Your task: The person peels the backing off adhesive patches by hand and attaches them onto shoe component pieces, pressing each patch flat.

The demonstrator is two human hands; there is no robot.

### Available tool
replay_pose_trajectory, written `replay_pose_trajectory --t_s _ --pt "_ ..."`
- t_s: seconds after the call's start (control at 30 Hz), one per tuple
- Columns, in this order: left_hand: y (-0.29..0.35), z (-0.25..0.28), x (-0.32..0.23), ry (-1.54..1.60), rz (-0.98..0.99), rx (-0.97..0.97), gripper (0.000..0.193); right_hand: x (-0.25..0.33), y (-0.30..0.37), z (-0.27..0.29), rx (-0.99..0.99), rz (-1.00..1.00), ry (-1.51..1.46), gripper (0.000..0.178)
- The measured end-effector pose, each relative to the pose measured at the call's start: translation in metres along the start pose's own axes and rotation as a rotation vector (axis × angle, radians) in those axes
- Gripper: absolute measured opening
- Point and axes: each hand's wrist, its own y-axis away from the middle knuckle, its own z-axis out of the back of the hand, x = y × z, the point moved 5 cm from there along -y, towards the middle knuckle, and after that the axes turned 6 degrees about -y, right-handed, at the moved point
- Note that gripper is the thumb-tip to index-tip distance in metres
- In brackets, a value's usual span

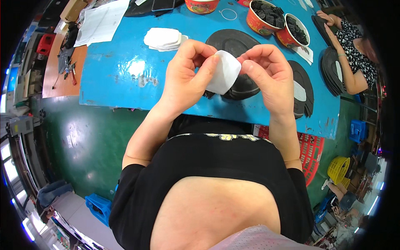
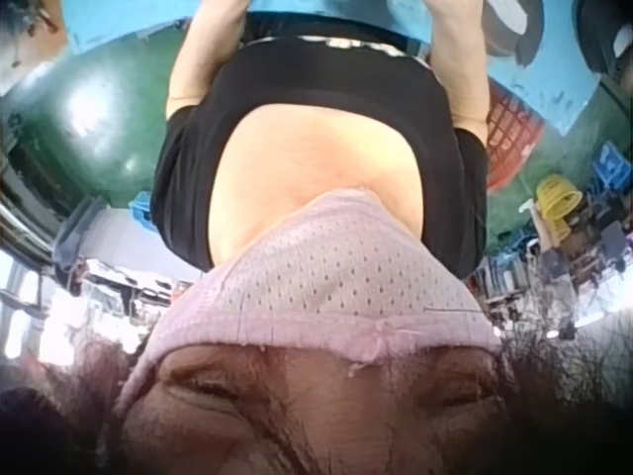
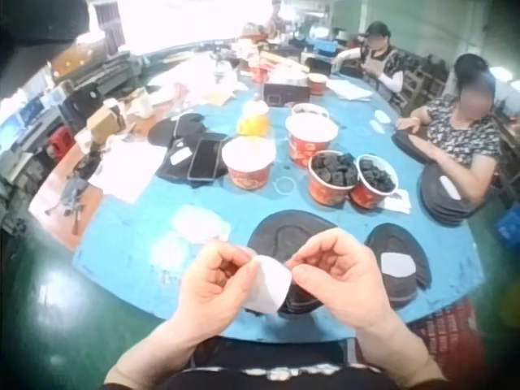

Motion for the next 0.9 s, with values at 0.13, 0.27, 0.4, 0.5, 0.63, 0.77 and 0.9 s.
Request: replay_pose_trajectory --t_s 0.13,0.27,0.4,0.5,0.63,0.77,0.9 --pt "0.003 -0.005 0.002 -0.022 -0.007 0.000 0.010 -0.001 0.007 0.002 -0.052 -0.021 0.061 0.015" --pt "0.004 -0.005 -0.003 -0.239 -0.229 -0.134 0.021 -0.005 0.009 0.009 -0.157 0.012 0.086 0.019" --pt "0.017 -0.021 -0.021 -0.376 -0.378 -0.024 0.037 -0.004 0.011 0.001 -0.163 0.143 -0.020 0.026" --pt "0.022 -0.029 -0.004 -0.212 -0.328 -0.029 0.038 -0.011 0.013 -0.008 -0.137 0.089 -0.113 0.028" --pt "0.019 -0.024 0.003 -0.128 -0.285 -0.025 0.033 -0.018 0.013 -0.008 -0.132 0.032 -0.150 0.024" --pt "0.015 -0.023 0.005 -0.072 -0.218 -0.023 0.023 -0.022 0.014 -0.006 -0.119 0.052 -0.123 0.020" --pt "0.014 -0.023 0.008 -0.029 -0.104 -0.067 0.015 -0.023 0.014 -0.006 -0.085 0.100 -0.058 0.020"
